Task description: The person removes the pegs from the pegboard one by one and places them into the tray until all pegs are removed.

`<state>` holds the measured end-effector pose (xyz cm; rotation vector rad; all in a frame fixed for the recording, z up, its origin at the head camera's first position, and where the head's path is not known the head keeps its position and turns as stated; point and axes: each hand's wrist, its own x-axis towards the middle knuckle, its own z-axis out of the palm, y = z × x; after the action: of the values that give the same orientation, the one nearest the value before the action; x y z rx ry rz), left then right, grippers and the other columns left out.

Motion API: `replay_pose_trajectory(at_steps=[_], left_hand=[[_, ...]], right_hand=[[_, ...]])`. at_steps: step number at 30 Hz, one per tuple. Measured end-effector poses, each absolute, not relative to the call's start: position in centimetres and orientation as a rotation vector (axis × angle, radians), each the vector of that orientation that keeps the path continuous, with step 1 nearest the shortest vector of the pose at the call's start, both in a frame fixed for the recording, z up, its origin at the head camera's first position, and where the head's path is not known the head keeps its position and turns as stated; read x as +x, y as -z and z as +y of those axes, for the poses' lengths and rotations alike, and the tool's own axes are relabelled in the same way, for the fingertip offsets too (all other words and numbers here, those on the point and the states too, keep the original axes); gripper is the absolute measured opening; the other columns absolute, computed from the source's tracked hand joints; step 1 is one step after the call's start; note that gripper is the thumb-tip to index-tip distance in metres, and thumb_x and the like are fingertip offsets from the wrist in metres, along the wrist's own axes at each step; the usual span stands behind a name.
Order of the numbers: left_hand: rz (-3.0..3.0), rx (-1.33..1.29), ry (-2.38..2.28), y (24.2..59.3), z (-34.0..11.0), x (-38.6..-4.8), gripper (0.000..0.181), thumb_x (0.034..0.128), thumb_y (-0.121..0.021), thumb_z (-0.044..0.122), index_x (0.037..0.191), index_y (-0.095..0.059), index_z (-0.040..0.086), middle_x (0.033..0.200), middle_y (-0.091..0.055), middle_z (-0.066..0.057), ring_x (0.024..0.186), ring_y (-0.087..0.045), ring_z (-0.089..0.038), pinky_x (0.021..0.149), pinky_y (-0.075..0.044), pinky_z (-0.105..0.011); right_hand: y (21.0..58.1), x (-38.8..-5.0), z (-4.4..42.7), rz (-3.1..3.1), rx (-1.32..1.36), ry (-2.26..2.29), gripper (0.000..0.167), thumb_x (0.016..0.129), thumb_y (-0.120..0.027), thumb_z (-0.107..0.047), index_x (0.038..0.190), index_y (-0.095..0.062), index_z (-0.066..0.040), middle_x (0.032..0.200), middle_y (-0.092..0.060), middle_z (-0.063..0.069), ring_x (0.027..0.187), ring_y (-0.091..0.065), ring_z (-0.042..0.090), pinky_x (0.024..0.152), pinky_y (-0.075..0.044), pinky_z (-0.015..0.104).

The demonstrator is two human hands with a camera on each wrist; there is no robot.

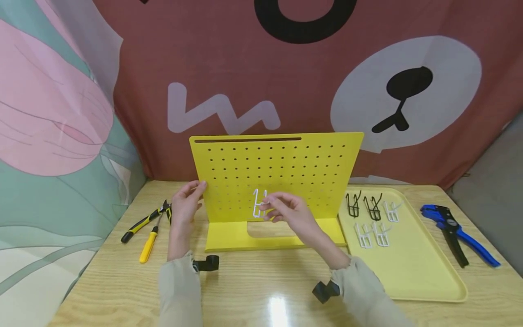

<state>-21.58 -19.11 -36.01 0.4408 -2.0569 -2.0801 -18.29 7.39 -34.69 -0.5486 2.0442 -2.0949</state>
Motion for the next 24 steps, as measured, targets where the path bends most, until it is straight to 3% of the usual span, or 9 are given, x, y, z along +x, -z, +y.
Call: replay_pose_trajectory(at_steps=[14,24], left_hand=[[-2.071,0.453,2.079,36.0,-19.2,-21.6,0.044,0.0916,-0.065,0.038,0.121,-0.06,0.007,0.116,-0.056,-0.002,0.104,-0.053,-0.018,0.095,-0.039,-0.042],[-2.079,0.395,2.063,36.0,-19.1,-21.5,0.045,0.0924,-0.063,0.038,0.123,-0.059,0.006,0.116,-0.055,-0.002,0.103,-0.053,-0.017,0.095,-0.04,-0.045]], right_hand=[[36.4,-17.5,12.2,2.156,-0.59,2.005,0.03,0.101,-0.051,-0.019,0.11,-0.059,0.009,0.104,-0.066,0.025,0.081,-0.068,0.02,0.072,-0.054,0.031],[36.4,-17.0,17.8,2.307,-0.638,1.964,0.029,0.102,-0.048,-0.017,0.109,-0.059,0.01,0.098,-0.07,0.014,0.082,-0.068,0.02,0.071,-0.055,0.03]])
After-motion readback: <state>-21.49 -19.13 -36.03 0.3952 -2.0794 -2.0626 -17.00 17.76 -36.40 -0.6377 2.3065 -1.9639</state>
